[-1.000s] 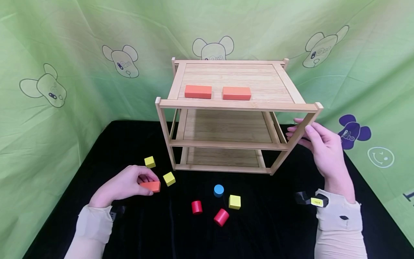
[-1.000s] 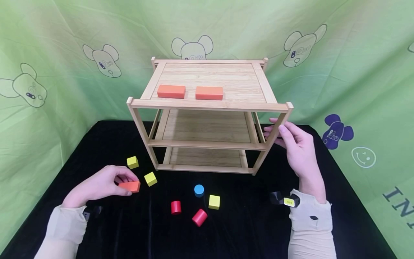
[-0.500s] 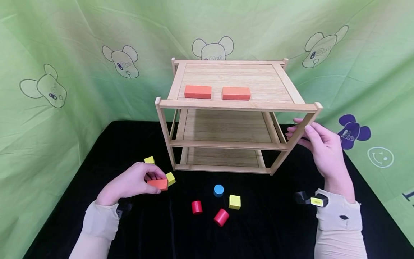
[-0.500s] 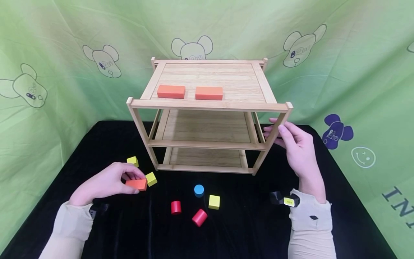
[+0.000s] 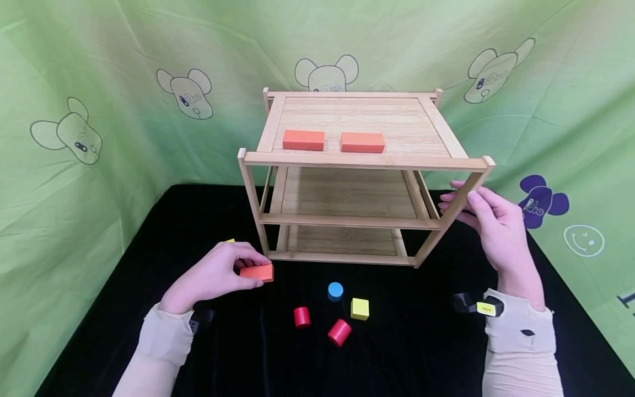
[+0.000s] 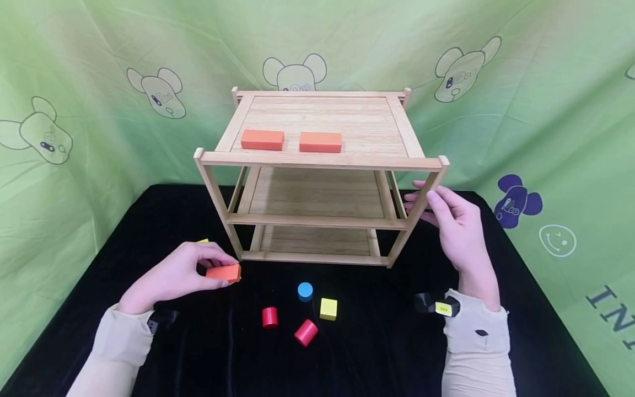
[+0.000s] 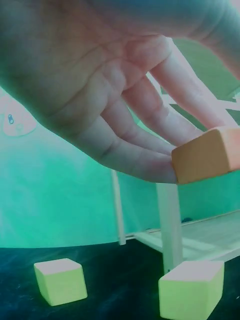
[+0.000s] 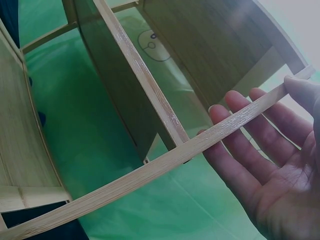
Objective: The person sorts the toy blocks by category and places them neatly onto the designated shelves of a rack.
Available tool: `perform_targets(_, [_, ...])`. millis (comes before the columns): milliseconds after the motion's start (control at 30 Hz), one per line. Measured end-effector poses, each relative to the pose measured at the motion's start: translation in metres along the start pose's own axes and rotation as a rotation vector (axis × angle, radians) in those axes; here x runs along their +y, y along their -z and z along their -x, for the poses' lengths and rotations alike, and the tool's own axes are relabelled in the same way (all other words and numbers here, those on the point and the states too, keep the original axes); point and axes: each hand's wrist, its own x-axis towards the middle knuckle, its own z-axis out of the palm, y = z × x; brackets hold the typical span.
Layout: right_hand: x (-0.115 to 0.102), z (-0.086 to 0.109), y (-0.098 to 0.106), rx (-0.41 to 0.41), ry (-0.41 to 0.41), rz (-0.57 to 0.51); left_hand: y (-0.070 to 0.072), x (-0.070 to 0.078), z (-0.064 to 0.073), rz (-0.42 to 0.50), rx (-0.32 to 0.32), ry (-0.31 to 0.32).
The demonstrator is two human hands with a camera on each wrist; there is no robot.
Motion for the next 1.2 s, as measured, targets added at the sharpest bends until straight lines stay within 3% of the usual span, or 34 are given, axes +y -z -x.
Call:
perform_targets(467, [0.0,0.0,0.001,-0.003,-0.001,0.003,-0.008,0.018,-0.014,0.014,-0.023,-0.042])
perform_targets(833, [0.0,0.001,-0.001,0.011,-0.012,0.006,-0.019,0.03,-0.031,0.001,-0.05,-0.128])
perform_targets(1200, [0.001,0.0,0.0,0.008,-0.011,0.003,-0.019,0.048,-0.048,-0.04,-0.056,-0.245])
